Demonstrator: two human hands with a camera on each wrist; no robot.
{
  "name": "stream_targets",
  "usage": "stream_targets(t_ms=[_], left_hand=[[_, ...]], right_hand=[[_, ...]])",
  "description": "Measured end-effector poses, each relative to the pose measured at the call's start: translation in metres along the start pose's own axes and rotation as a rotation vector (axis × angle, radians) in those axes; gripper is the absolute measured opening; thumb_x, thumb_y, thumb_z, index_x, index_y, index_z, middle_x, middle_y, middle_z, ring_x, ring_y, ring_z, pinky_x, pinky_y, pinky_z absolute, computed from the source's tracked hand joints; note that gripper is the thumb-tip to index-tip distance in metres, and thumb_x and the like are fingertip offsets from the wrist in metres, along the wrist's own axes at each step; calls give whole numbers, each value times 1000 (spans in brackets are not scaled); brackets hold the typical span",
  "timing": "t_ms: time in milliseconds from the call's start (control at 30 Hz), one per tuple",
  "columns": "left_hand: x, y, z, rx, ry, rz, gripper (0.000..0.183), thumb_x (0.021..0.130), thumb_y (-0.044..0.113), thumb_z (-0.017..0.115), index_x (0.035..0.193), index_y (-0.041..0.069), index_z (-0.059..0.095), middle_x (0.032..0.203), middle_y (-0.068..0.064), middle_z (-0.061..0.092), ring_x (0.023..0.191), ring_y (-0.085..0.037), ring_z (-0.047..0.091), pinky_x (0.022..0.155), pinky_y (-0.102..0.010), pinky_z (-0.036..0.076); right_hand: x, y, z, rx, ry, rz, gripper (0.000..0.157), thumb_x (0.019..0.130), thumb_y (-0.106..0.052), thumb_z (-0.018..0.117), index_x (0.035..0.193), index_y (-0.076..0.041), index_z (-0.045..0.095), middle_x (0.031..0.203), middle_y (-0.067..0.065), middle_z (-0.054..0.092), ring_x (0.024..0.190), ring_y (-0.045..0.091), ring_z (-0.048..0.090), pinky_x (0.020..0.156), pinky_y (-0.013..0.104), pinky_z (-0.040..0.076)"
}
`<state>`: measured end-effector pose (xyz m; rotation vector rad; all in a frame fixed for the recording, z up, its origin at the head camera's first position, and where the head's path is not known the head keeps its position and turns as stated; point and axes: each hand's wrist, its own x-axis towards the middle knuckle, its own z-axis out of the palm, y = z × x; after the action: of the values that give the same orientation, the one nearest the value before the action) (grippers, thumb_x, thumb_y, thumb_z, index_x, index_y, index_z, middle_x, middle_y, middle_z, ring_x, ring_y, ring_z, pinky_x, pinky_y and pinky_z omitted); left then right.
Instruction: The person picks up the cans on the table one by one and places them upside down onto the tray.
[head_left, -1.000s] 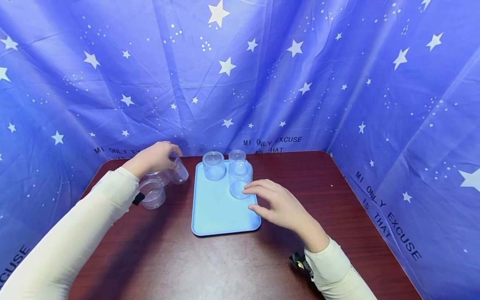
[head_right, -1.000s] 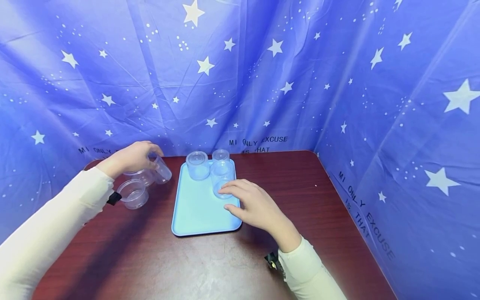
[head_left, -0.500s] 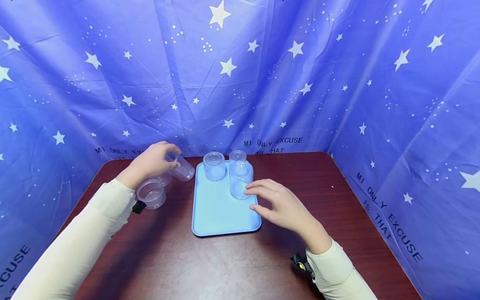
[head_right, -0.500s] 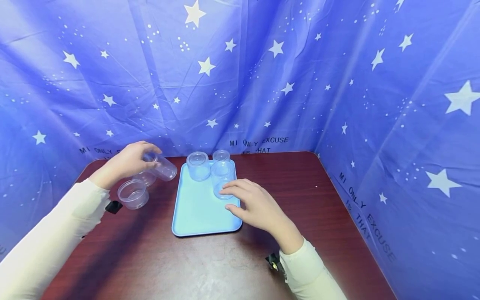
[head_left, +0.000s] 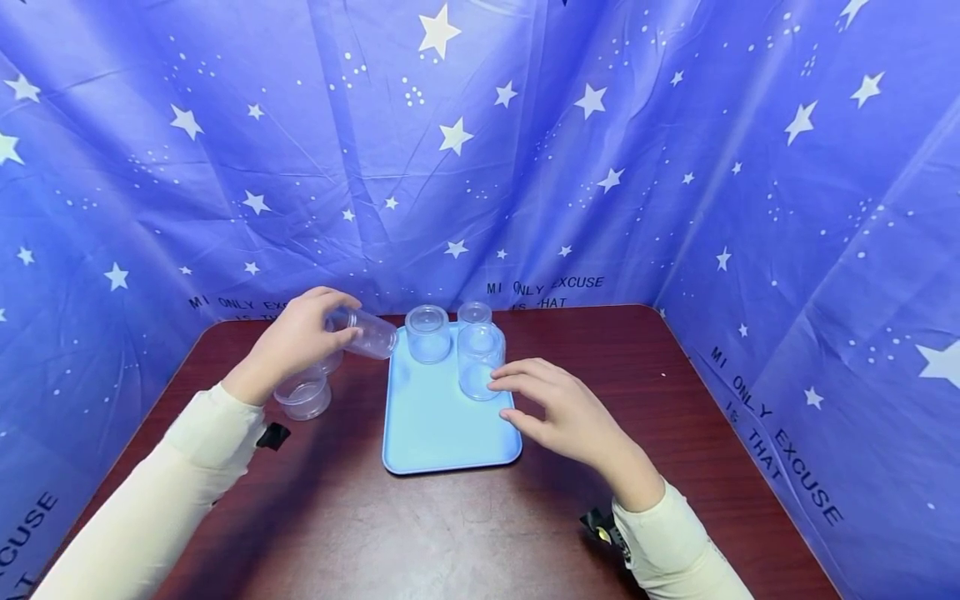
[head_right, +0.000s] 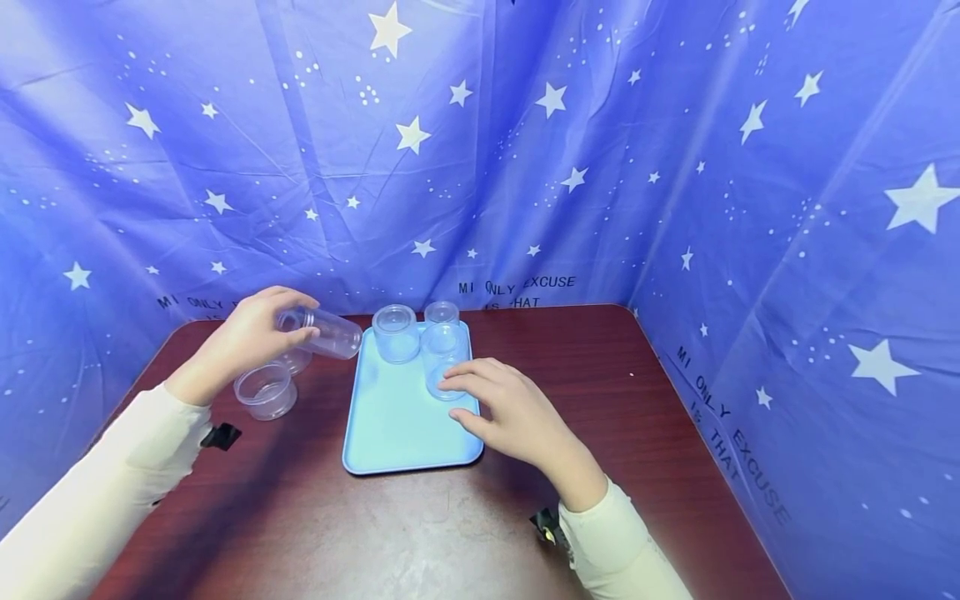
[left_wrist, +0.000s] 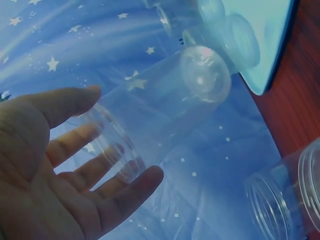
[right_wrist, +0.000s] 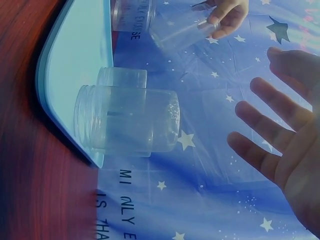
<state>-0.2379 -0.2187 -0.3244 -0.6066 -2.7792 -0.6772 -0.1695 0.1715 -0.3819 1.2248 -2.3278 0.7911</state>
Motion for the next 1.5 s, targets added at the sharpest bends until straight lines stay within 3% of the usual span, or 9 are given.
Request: stream_targets(t_ms=[300, 433, 533, 733, 1000, 1200, 1300, 1500], left_hand=[[-15, 9, 11, -89, 187, -12, 36, 90, 21, 79, 122, 7, 70, 126, -12, 66, 122, -31, 58, 105, -51, 44], [-20, 11, 21, -110, 261, 1, 37, 88, 20, 81, 121, 8, 71, 125, -11, 67, 103, -29, 62, 90, -45, 48], [-24, 13, 25, -121, 303, 18, 37, 87, 18, 82, 121, 8, 72, 124, -11, 69, 99, -29, 62, 84, -41, 46], [-30, 16, 30, -173, 392, 47, 38, 84, 13, 84, 119, 7, 73, 122, -11, 70, 114, -29, 62, 90, -39, 44], [-38, 21, 36, -240, 432, 43, 39, 82, 12, 86, 119, 8, 74, 124, -10, 70, 120, -27, 61, 90, -28, 42], [-43, 26, 39, -322, 437, 43, 41, 81, 9, 87, 120, 9, 74, 127, -8, 68, 112, -22, 63, 81, -13, 52], [-46, 29, 41, -352, 449, 67, 43, 80, 6, 87, 120, 9, 73, 129, -6, 67, 111, -20, 63, 77, -15, 56], [-54, 42, 44, -374, 483, 153, 46, 78, 3, 88, 121, 12, 74, 131, -6, 67, 117, -10, 60, 84, -13, 51]], right_hand=[[1, -1, -2, -5, 48, -40, 38, 86, -14, 81, 122, -14, 72, 127, -1, 68, 121, 18, 63, 107, 27, 45], [1, 0, -2, 3, 52, -37, 37, 87, -14, 81, 123, -14, 72, 127, -1, 68, 121, 18, 63, 107, 26, 44], [1, 0, -2, 2, 52, -33, 37, 87, -14, 80, 123, -14, 72, 127, -2, 68, 121, 17, 63, 107, 25, 44], [2, -1, -3, -1, 72, -32, 36, 87, -14, 81, 122, -14, 72, 126, -1, 69, 119, 17, 63, 105, 27, 45], [2, 0, -4, 8, 79, -29, 36, 87, -14, 81, 122, -14, 73, 126, -2, 68, 119, 17, 63, 105, 25, 45], [3, 0, -5, 14, 85, -28, 37, 86, -13, 81, 121, -13, 73, 126, 0, 69, 118, 18, 63, 105, 24, 45], [3, 0, -6, 15, 87, -25, 36, 86, -12, 82, 121, -12, 73, 125, 0, 69, 119, 18, 63, 106, 24, 44], [2, 1, -6, 12, 84, -4, 36, 87, -13, 81, 122, -13, 73, 126, -2, 68, 121, 17, 62, 108, 24, 44]])
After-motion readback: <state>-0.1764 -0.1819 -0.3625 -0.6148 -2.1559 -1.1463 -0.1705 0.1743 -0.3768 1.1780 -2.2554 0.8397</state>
